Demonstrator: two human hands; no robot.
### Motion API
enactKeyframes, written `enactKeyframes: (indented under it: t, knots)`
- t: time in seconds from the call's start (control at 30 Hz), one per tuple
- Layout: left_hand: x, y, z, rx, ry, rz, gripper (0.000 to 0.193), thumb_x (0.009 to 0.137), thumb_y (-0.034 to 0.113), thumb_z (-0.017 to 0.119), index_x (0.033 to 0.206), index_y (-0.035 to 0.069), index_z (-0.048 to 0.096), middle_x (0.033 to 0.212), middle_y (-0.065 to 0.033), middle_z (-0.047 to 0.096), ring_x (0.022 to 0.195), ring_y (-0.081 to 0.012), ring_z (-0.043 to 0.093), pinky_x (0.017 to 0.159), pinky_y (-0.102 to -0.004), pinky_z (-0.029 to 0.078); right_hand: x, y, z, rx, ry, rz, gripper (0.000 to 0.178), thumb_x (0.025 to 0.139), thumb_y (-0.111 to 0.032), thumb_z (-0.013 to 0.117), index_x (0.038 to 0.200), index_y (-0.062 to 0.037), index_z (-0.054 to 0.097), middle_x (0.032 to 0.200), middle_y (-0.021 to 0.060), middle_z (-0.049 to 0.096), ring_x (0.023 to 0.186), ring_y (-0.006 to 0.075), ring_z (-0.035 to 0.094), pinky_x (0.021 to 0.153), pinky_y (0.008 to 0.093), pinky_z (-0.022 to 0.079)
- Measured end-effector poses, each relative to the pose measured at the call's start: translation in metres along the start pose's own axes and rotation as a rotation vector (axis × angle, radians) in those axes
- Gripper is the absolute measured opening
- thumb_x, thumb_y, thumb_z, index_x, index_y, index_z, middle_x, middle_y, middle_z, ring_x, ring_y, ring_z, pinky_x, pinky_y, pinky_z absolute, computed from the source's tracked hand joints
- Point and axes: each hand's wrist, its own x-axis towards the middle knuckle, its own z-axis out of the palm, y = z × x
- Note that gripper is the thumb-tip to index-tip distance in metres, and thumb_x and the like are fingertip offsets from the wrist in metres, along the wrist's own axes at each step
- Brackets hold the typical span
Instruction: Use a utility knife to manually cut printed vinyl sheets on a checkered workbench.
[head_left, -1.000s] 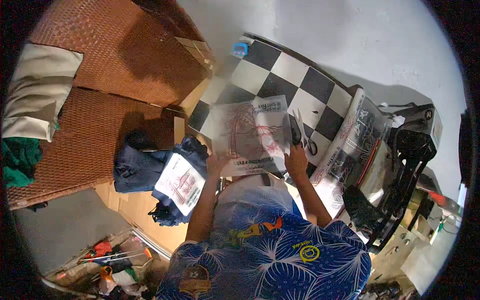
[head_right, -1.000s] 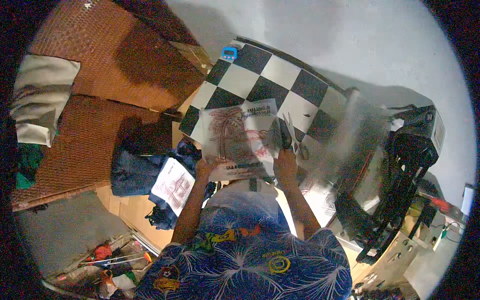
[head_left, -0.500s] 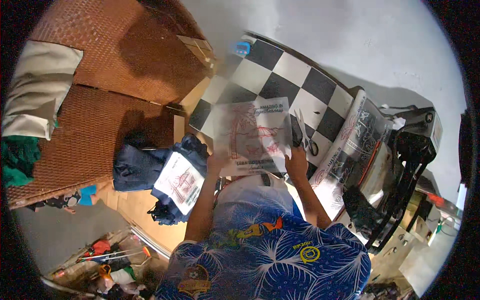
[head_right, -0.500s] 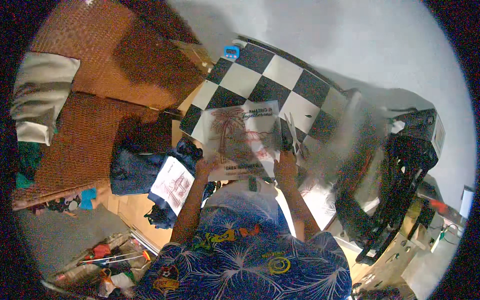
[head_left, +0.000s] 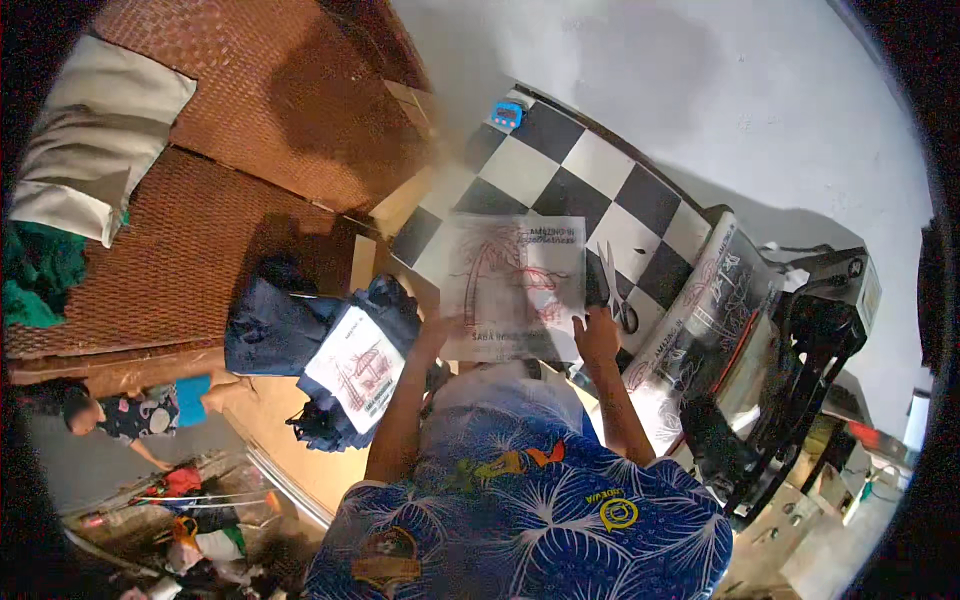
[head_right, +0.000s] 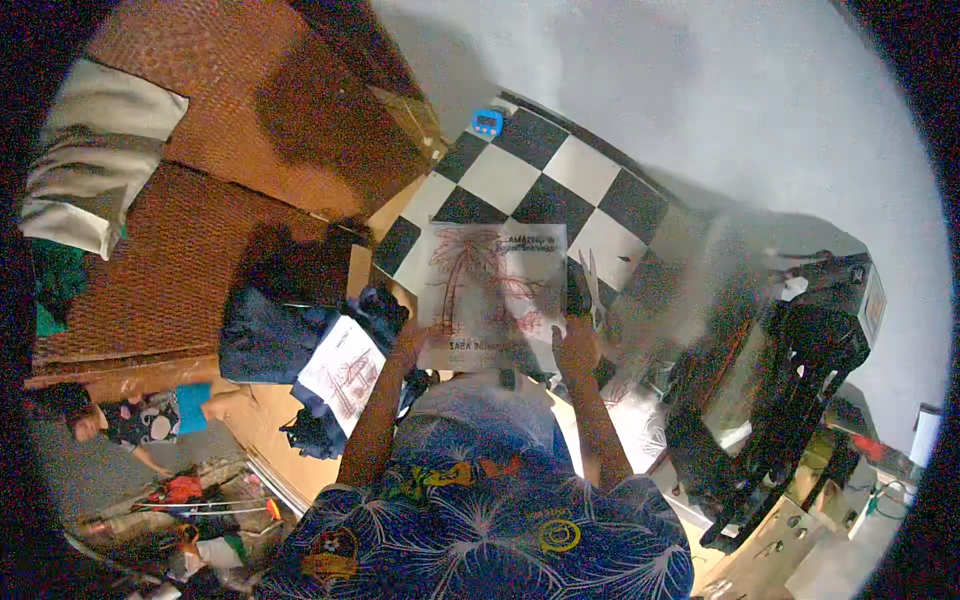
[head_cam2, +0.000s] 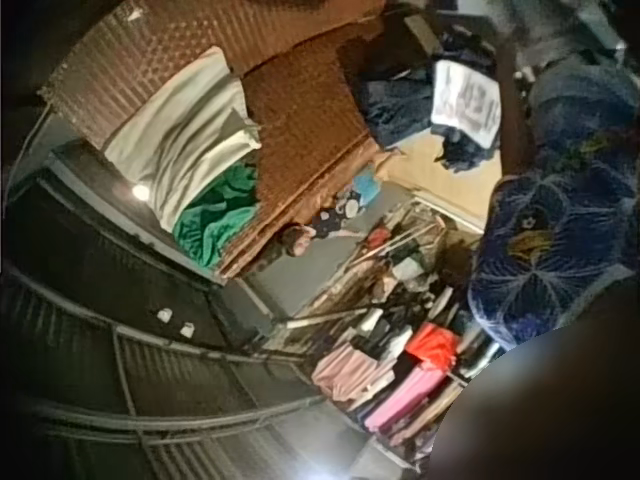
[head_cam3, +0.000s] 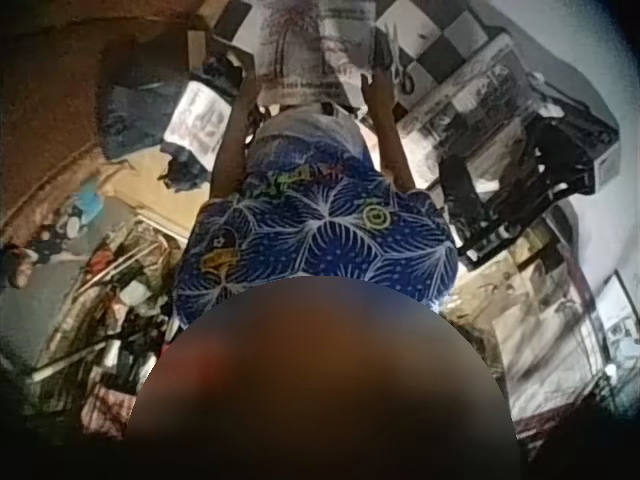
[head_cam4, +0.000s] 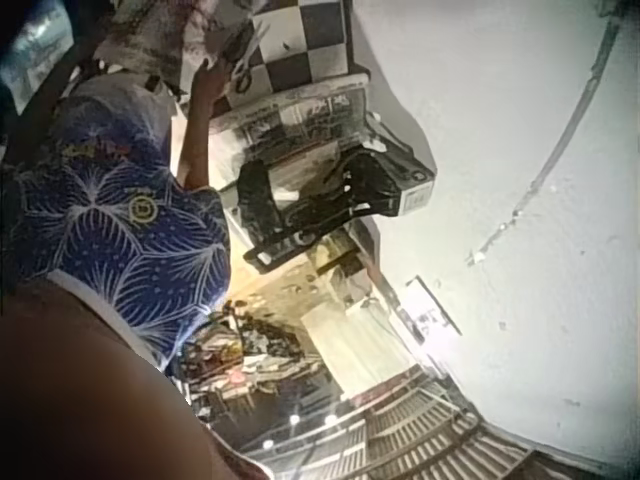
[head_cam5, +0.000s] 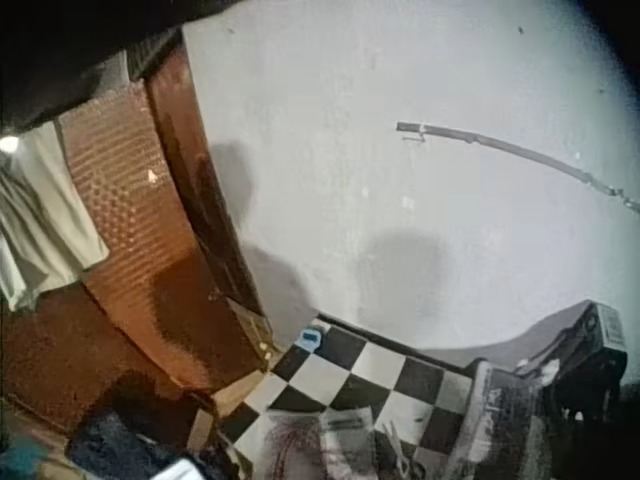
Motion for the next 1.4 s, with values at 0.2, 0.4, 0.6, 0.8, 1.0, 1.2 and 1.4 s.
enactKeyframes:
  t: [0.2,0.4,0.6,0.8,1.0,1.2,1.4]
  knots:
    - [0.006,0.028,0.0,-0.166,0.001,0.025,0.047,0.086,0.016,0.063,0.128,0.001,0.051,0.115,-0.0095,0.057,0.104,-0.0187,0.055,0.089,-0.0336,0.046,0.009,0.008,0.01,0.039,0.006,0.115,0.037,0.077,-0.034,0.071,0.099,-0.0055,0.063,0.095,0.0154,0.064,0.088,0.0368,0.062,0.074,0.046,0.05]
    - [-0.005,0.1,0.002,0.105,-0.112,0.187,0.045,0.088,0.018,0.063,0.126,-0.001,0.049,0.108,-0.0116,0.063,0.093,-0.021,0.062,0.081,-0.0365,0.052,0.019,0.022,0.03,0.277,-0.077,0.12,0.048,0.081,-0.037,0.071,0.109,0.0001,0.06,0.085,0.0131,0.068,0.077,0.0261,0.066,0.067,0.0367,0.052]
    - [-0.025,0.171,0.015,-0.325,-0.155,0.078,0.035,0.087,0.01,0.06,0.12,-0.001,0.055,0.101,-0.0108,0.066,0.09,-0.0238,0.064,0.081,-0.039,0.052,0.033,0.009,0.027,0.886,-0.38,0.398,0.051,0.088,-0.032,0.066,0.12,0.0057,0.051,0.097,0.0138,0.065,0.081,0.0168,0.064,0.066,0.0307,0.053]
    - [-0.045,0.181,0.006,-0.649,-0.13,0.084,0.034,0.085,0.003,0.058,0.118,-0.001,0.056,0.104,-0.0119,0.065,0.094,-0.0241,0.064,0.086,-0.0391,0.051,0.057,0.0,0.064,1.101,-0.335,0.005,0.038,0.091,-0.027,0.061,0.118,0.0006,0.054,0.101,0.0094,0.06,0.083,0.0157,0.06,0.07,0.0299,0.052]
    - [-0.039,0.152,-0.022,-0.511,-0.161,0.107,0.041,0.081,0.004,0.065,0.12,-0.001,0.056,0.106,-0.0119,0.066,0.095,-0.023,0.064,0.085,-0.0347,0.051,0.064,-0.012,0.008,1.375,-0.365,0.19,0.02,0.089,-0.019,0.062,0.099,-0.0019,0.062,0.089,0.0021,0.061,0.08,0.0111,0.055,0.073,0.0251,0.044]
    - [-0.027,0.141,-0.02,-0.21,-0.164,0.176,0.032,0.083,0.009,0.065,0.114,-0.001,0.06,0.107,-0.0114,0.066,0.097,-0.0242,0.065,0.087,-0.038,0.051,0.08,-0.013,-0.018,0.919,-0.17,-0.001,0.015,0.089,-0.012,0.059,0.098,-0.0006,0.061,0.088,0.0019,0.062,0.08,0.0104,0.055,0.073,0.0259,0.045]
    - [-0.033,0.15,-0.008,-0.118,-0.321,0.227,0.04,0.088,0.007,0.062,0.125,-0.001,0.052,0.12,-0.0134,0.061,0.107,-0.0259,0.062,0.093,-0.0397,0.05,0.062,0.001,-0.013,0.971,-0.145,0.025,0.012,0.091,-0.011,0.057,0.095,-0.0003,0.06,0.085,0.0028,0.063,0.077,0.0104,0.056,0.072,0.0254,0.046]
